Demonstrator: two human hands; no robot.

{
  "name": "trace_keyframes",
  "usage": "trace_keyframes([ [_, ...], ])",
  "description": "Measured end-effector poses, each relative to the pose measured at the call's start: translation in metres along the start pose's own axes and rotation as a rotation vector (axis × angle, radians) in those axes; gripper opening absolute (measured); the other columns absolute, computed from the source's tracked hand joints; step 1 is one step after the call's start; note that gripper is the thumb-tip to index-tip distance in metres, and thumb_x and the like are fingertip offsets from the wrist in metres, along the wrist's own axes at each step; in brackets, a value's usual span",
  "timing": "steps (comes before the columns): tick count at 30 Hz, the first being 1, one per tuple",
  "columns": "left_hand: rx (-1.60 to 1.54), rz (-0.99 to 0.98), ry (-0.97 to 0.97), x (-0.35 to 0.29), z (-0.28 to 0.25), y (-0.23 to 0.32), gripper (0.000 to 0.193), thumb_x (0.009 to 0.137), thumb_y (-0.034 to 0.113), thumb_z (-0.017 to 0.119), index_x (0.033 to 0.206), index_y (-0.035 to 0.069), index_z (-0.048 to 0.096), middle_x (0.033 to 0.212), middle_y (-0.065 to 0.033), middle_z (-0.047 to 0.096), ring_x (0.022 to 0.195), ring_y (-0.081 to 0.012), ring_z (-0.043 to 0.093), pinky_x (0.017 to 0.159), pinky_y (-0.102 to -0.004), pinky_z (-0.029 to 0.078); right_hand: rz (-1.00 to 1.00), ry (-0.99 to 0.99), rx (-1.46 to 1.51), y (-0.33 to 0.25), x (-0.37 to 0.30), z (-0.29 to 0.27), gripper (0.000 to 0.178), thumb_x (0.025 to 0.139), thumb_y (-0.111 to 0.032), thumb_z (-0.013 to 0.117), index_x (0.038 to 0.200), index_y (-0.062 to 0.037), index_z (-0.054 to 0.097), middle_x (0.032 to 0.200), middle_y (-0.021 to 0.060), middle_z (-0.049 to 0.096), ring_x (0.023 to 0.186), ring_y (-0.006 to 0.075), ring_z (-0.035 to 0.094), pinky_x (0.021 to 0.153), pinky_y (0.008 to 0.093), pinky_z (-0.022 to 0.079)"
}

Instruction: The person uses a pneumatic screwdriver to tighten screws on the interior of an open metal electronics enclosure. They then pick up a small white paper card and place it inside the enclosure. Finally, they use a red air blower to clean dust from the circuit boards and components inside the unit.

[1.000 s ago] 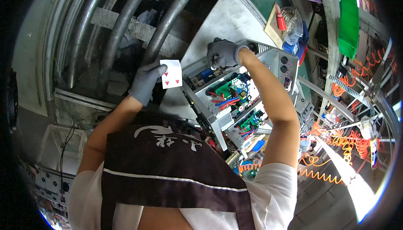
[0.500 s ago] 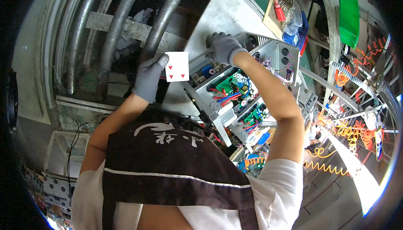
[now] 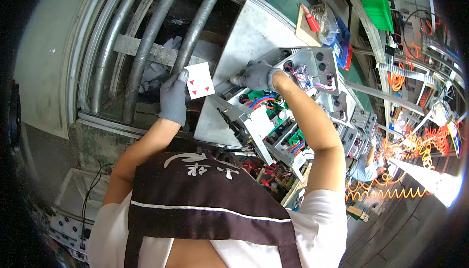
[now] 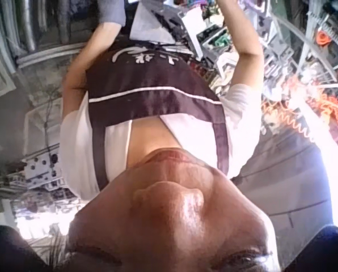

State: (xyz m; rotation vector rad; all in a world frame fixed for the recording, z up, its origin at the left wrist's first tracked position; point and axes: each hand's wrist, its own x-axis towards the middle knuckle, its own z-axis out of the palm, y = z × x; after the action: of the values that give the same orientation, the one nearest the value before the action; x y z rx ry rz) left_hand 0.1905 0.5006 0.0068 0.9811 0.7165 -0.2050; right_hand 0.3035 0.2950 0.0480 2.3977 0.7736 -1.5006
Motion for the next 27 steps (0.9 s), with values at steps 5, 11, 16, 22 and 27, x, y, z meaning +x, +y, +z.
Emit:
trace_keyframes([
  [5,0.058,-0.067,0.0,0.012,-0.018,-0.019,0.03,0.089,0.023,0.054,0.099,-0.003,0.063,0.087,-0.007,0.065,0.076,-0.012,0.06,0.069,-0.0251,0.045,-0.142,0.026,0.17,0.018,0.018,0.019,0.054,0.095,-0.047,0.032,0.113,-0.0043,0.06,0.104,0.0171,0.063,0.098,0.0365,0.056,0.089,0.039,0.042],
  [11,-0.044,-0.088,0.004,0.016,-0.012,-0.012,0.032,0.09,0.026,0.055,0.099,-0.004,0.064,0.087,-0.0076,0.066,0.076,-0.0119,0.06,0.071,-0.0249,0.045,-0.141,0.476,0.469,0.015,-0.009,0.006,0.048,0.093,-0.042,0.041,0.087,-0.0028,0.067,0.085,0.02,0.064,0.086,0.0359,0.058,0.08,0.043,0.042],
  [16,-0.1,-0.095,-0.004,0.018,-0.005,-0.01,0.03,0.089,0.023,0.056,0.097,-0.005,0.063,0.087,-0.0072,0.066,0.074,-0.0118,0.061,0.068,-0.0246,0.046,-0.062,0.34,0.247,0.002,-0.015,0.002,0.048,0.093,-0.042,0.041,0.088,-0.0013,0.067,0.087,0.0202,0.064,0.089,0.0347,0.058,0.08,0.0418,0.043],
  [22,-0.065,-0.199,0.038,0.035,-0.021,-0.022,0.028,0.087,0.022,0.058,0.097,-0.004,0.064,0.087,-0.0069,0.066,0.074,-0.0117,0.061,0.068,-0.0248,0.046,-0.183,0.416,0.187,0.03,0.036,0.013,0.021,0.077,-0.018,0.059,0.094,-0.0071,0.064,0.091,0.011,0.063,0.087,0.0293,0.059,0.075,0.039,0.047],
  [27,-0.102,-0.151,0.099,0.045,-0.027,-0.039,0.028,0.085,0.02,0.061,0.099,-0.004,0.064,0.087,-0.0073,0.066,0.074,-0.012,0.06,0.067,-0.0247,0.047,-0.484,0.407,-0.3,0.024,0.093,0.012,0.014,0.072,-0.019,0.06,0.083,-0.0107,0.064,0.097,0.0075,0.061,0.094,0.0266,0.056,0.075,0.0393,0.046],
])
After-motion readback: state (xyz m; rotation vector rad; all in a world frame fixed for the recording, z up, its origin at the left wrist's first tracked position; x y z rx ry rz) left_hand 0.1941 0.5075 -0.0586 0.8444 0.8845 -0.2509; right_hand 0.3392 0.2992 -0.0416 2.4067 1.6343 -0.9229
